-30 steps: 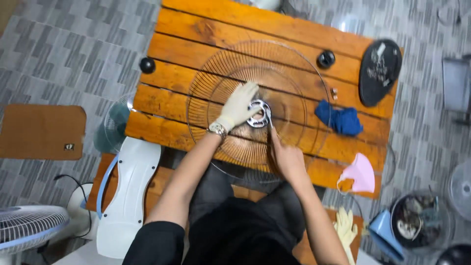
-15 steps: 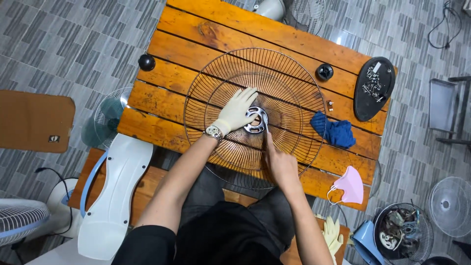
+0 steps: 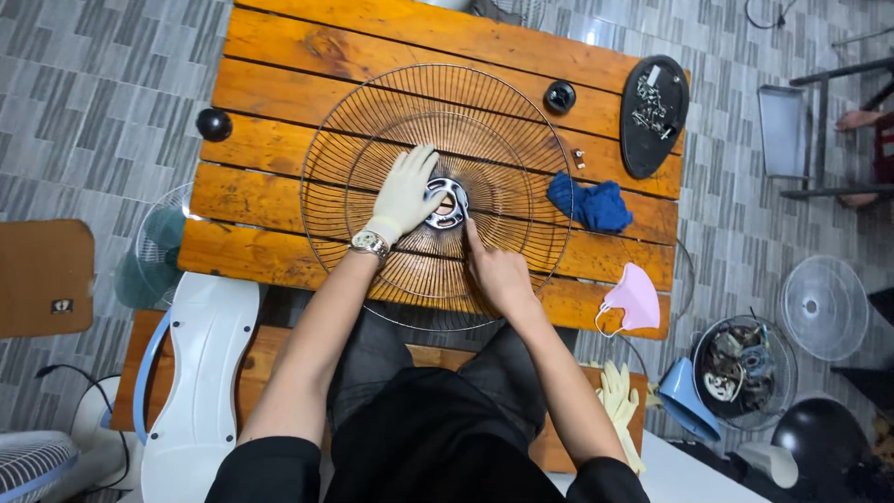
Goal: The person cleans the central hub of a disassembled fan cage using a toothbrush. They scrub the metal part thoroughly while holding the cage steady with a gloved hand.
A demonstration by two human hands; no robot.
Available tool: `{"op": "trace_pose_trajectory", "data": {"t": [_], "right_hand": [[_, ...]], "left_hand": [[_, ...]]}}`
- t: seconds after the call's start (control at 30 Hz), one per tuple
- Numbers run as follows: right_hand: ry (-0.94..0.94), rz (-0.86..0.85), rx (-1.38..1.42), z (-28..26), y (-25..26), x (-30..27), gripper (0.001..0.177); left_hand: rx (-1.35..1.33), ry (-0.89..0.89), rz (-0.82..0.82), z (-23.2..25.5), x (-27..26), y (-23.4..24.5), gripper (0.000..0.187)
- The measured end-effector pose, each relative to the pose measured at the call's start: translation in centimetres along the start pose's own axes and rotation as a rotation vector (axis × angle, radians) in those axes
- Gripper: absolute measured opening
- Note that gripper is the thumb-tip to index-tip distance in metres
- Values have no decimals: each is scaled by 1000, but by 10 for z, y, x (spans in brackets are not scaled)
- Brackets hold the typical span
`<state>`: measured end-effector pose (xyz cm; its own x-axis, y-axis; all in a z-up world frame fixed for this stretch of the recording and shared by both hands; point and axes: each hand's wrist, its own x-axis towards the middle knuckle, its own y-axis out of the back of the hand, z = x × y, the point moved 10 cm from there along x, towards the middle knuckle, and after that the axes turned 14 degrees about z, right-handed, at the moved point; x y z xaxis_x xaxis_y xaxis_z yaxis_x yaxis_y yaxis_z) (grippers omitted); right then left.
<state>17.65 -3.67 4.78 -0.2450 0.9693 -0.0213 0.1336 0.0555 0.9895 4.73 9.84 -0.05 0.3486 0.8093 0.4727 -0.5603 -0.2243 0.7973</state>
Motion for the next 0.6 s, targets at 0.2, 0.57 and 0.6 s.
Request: {"op": "trace_pose_trajectory", "data": {"t": [0.2,0.57,0.6], "right_hand": [[143,102,-147,-2,-5,-33,78],[9,84,-114,10,2,-2,62],[-15,54,-98,11,5,0,61]], "left_hand": [[-59,25,1,3,5,9,64],[4,201,-49,12,4,10,68],[-7,219,-50,11,4,10,68]]}}
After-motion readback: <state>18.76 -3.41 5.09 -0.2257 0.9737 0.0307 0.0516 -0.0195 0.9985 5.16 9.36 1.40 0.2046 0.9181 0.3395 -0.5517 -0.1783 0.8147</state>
